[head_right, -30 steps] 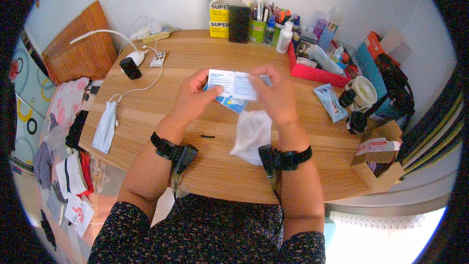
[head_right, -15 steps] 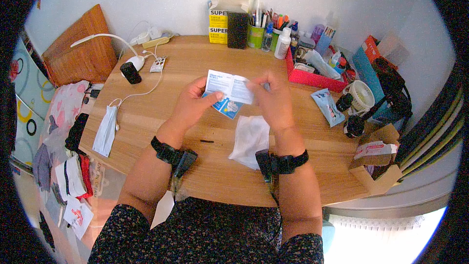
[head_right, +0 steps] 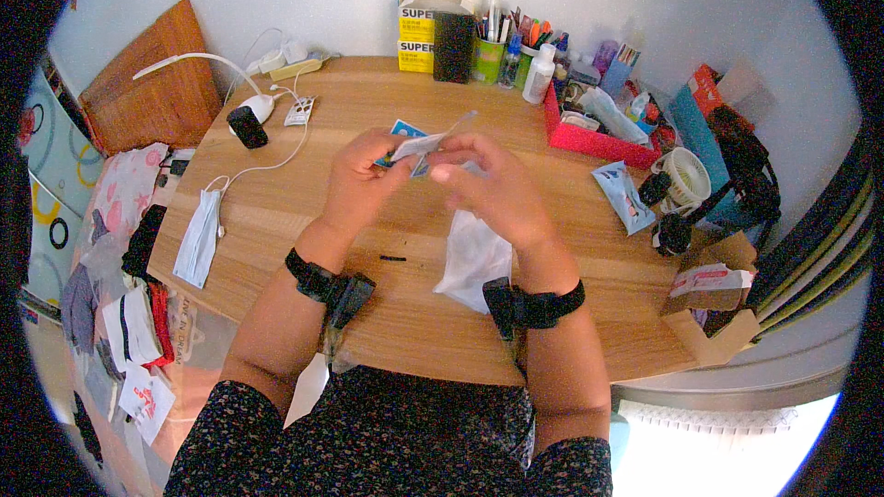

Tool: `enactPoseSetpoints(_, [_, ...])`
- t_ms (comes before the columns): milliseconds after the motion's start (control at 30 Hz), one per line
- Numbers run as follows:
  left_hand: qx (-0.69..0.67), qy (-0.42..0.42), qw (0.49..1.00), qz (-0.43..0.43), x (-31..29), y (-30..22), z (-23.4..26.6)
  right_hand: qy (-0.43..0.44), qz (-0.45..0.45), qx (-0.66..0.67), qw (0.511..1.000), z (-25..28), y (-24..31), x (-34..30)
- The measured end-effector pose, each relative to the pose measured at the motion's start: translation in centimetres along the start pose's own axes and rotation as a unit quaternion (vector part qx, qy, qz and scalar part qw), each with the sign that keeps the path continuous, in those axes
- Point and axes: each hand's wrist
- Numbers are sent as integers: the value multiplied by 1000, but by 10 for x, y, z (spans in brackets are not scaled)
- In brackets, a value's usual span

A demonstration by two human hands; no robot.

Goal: The person picks up and discards items from a desk, wipes the desk surface with a cloth, and adjusts a desk lamp.

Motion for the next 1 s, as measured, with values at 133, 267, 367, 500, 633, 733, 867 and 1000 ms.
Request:
enactPoseSetpoints(133, [39,12,995,-90,4,-1,2,39,-1,0,999,4,6,-2])
enactPoseSetpoints(267, [117,47,987,-97,3,-5,1,11,9,-71,997,-6,8,-3])
enactPoseSetpoints(367, [76,59,991,-91,3,-4,1,-17,-17,-114,993,3,-5,1])
enactPoseSetpoints(500, [40,33,997,-51,2,-1,-1,-63,-40,-68,995,13,-21,4])
enactPoseSetpoints(633, [-7,-3,995,98,1,2,2,-67,-47,-64,995,15,-19,4])
enactPoseSetpoints(733, [-161,18,977,141,3,9,2,-70,-48,-34,996,12,-14,5])
enactPoseSetpoints(867, [-163,17,978,126,3,-3,1,-186,-41,-47,981,15,-9,6])
enactPoseSetpoints(1000, [-224,38,965,129,2,-6,2,-231,4,-42,972,18,-12,7])
Point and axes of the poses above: each hand's wrist, its own x-axis towards the middle knuckle, its own z-axis out of the back of the hand, y = z × x, and after that the axes turned 6 degrees about z, right-handed
